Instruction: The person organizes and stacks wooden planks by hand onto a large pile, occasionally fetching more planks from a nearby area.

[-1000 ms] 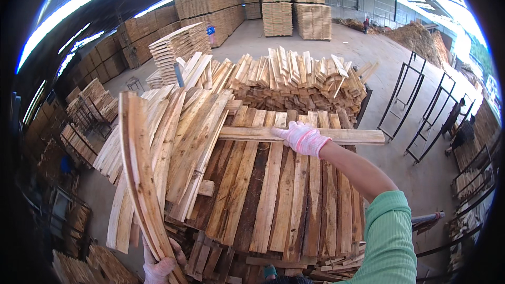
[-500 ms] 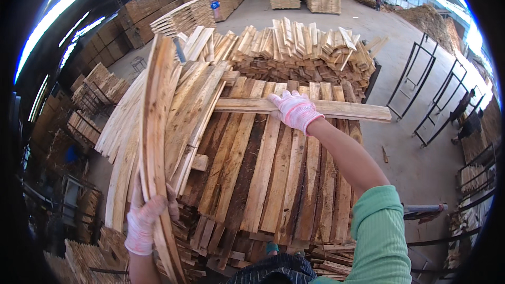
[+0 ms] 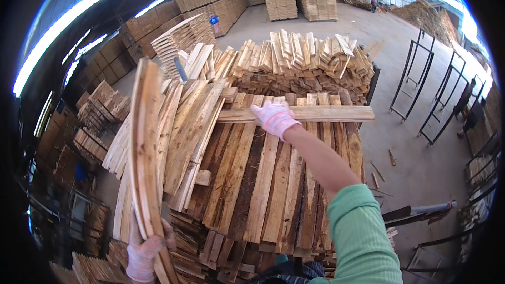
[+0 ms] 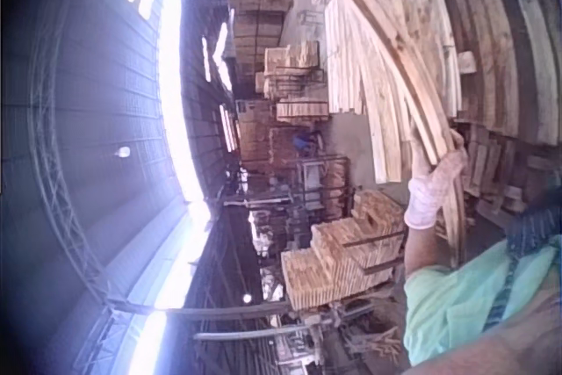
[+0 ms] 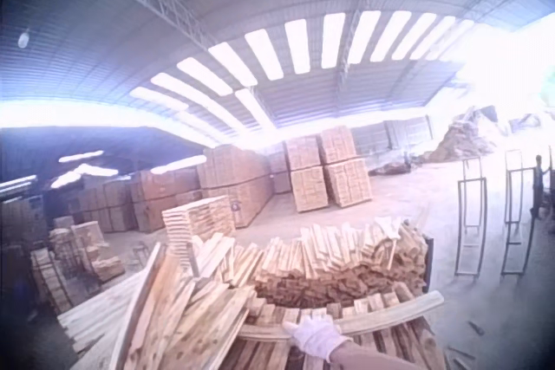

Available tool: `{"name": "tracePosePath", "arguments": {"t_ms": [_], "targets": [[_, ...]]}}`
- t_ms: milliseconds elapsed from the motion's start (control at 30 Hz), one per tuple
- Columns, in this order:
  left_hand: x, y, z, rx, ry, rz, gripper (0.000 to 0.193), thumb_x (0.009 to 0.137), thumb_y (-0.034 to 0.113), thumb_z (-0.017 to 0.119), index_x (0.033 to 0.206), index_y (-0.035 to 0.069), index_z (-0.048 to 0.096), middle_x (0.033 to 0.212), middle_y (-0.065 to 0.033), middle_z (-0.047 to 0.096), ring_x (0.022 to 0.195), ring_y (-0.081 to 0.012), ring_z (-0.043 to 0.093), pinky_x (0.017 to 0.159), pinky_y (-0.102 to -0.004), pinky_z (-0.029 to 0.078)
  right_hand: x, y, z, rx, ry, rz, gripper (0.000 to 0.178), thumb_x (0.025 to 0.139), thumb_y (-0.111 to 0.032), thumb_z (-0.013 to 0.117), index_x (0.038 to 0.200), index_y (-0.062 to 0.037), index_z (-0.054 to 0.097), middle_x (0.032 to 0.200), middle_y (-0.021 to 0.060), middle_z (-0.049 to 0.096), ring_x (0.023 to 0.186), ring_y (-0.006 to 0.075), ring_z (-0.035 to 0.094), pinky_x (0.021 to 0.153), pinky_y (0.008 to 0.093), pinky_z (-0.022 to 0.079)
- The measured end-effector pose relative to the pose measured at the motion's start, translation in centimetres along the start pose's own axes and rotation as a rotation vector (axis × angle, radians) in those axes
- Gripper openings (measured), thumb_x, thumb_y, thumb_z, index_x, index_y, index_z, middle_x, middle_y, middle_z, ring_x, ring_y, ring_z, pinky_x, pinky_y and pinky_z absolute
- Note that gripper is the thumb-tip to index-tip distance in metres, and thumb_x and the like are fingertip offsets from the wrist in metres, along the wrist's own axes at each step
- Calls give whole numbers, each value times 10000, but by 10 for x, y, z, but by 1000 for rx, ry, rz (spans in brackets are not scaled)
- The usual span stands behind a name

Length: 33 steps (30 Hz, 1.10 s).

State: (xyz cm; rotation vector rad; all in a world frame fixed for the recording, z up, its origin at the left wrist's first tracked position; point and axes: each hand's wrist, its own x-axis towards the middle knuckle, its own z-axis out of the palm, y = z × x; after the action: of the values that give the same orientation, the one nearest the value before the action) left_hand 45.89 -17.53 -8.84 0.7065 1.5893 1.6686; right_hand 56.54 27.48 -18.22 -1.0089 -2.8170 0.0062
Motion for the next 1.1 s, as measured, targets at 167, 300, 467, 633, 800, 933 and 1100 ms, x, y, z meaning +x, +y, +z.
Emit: {"name": "tracePosePath", "arguments": {"t_ms": [167, 300, 467, 633, 800, 933, 1100], "targets": [[34, -16, 50, 118, -206, -145, 1010, 766, 67, 794, 1579, 62, 193, 1057, -96, 620, 928, -181, 630, 819, -324, 547, 38, 18, 24, 56, 142, 34, 327, 992, -188, 495, 1286, -208, 637, 1195, 186, 656, 1153, 385, 645, 913, 511, 544], [29, -42, 60, 214, -129, -194, 928, 773, 200, 761, 1552, 72, 273, 1058, -125, 643, 849, -197, 641, 788, -328, 546, 36, 7, 14, 154, 96, -49, 415, 971, -257, 581, 1382, -210, 555, 1310, 210, 594, 1256, 403, 575, 1005, 509, 500], [35, -73, 24, 126, -166, -222, 1029, 762, 162, 866, 1568, 83, 232, 1168, -131, 606, 901, -208, 657, 768, -342, 595, -49, 58, -57, -58, -112, 50, 523, 951, -462, 604, 1382, -173, 540, 1311, 172, 592, 1294, 327, 527, 1079, 592, 384], [10, -47, 34, 28, -90, -212, 1090, 752, 80, 823, 1602, 137, 144, 950, -144, 637, 772, -233, 671, 656, -385, 603, -145, 199, -34, -82, 83, 243, 727, 900, -648, 600, 1398, -124, 523, 1299, 211, 594, 1212, 373, 586, 1008, 483, 481], [-25, -23, 60, -114, 192, 113, 1065, 708, 185, 837, 1576, 109, 225, 1009, -113, 599, 752, -197, 596, 610, -309, 546, -136, 202, -15, -67, 24, 249, 652, 940, -603, 574, 1426, -174, 510, 1368, 218, 543, 1240, 396, 562, 1025, 521, 469], [-32, -32, 36, -89, 23, 150, 820, 763, 242, 858, 1423, 30, 419, 1042, -87, 551, 841, -169, 589, 678, -312, 552, -148, 178, -24, -189, 86, 353, 645, 946, -543, 606, 1467, -188, 469, 1403, 199, 514, 1326, 392, 480, 1077, 624, 359], [-67, -38, 4, -143, 361, 349, 682, 896, 344, 772, 1420, 49, 451, 1157, -48, 566, 955, -154, 576, 814, -318, 557, -191, 132, -18, 184, 282, 708, 787, 940, -537, 620, 1530, -74, 384, 1424, 222, 515, 1337, 415, 483, 1119, 525, 387]]}}
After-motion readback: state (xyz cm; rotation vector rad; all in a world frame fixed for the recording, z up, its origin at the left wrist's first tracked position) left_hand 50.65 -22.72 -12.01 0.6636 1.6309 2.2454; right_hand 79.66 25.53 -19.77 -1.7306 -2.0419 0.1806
